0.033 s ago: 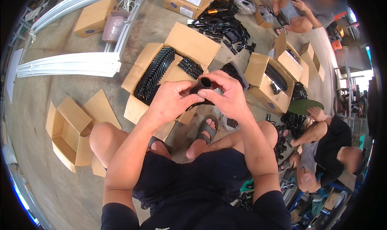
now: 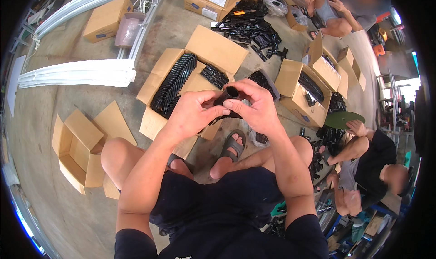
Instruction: The person sits on the floor and assembles small black plastic components by hand. They pick up individual parts from a cardboard box, connect them together, and place the assembled units back into the box. The process is repetitive and involves handling multiple identical items.
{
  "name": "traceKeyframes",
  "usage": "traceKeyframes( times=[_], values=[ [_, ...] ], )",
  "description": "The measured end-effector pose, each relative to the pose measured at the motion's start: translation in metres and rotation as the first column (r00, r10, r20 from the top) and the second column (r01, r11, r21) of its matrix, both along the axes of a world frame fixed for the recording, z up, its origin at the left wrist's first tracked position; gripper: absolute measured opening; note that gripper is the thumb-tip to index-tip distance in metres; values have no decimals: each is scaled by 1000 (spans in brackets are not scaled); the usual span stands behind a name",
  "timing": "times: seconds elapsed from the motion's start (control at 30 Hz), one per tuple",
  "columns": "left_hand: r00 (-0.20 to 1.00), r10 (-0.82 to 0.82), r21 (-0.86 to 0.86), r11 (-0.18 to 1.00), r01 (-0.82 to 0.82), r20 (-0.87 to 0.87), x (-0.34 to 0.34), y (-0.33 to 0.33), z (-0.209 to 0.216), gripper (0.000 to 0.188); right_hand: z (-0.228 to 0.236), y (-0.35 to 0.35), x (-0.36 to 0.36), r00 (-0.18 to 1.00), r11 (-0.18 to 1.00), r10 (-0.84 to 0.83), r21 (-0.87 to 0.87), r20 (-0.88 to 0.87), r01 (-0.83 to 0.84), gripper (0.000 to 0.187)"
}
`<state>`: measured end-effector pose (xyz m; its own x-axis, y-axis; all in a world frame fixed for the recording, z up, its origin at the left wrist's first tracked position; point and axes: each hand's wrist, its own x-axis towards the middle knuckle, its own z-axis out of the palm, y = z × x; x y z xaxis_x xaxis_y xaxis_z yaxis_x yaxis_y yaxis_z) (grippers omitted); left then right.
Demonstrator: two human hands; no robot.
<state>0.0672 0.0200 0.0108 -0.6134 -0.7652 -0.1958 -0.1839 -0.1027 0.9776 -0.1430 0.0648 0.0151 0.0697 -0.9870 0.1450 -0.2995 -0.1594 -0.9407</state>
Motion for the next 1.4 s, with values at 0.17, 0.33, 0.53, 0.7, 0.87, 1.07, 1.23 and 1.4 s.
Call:
traceKeyframes(
  times=[0.17, 0.33, 0.53, 0.7, 0.87, 1.07, 1.23, 1.4],
  values=[
    [986, 29, 153, 988, -4, -164, 1, -8, -5, 33, -7, -1, 0, 932, 985, -92, 172, 350, 33, 31],
    [965, 87, 209, 977, -35, -248, -6, -4, -6, 29, -8, -3, 0, 887, 961, -168, 273, 430, 49, 33],
    [983, 74, 259, 965, -27, -170, -8, -4, -7, 27, -10, -1, 0, 915, 938, -218, 331, 338, 101, 35],
    [957, 94, 330, 944, 2, -275, -5, -3, -12, 27, -6, -3, -4, 926, 942, -171, 331, 336, 54, 36],
    [869, 35, 364, 916, 170, -494, 2, -7, -18, 33, 1, -6, -17, 901, 983, -116, 181, 418, 43, 36],
    [606, -99, 405, 657, 635, -789, 4, 18, -4, 57, 37, 12, -16, 636, 819, 470, -34, 612, -572, 50],
    [488, -70, 420, 412, 808, -870, 4, 54, 8, 49, 56, 20, -11, 454, 613, 752, -253, 479, -749, 45],
    [417, -55, 378, 327, 866, -907, -3, 54, 13, 37, 56, 22, -13, 472, 609, 779, -319, 413, -726, 45]
  ],
)
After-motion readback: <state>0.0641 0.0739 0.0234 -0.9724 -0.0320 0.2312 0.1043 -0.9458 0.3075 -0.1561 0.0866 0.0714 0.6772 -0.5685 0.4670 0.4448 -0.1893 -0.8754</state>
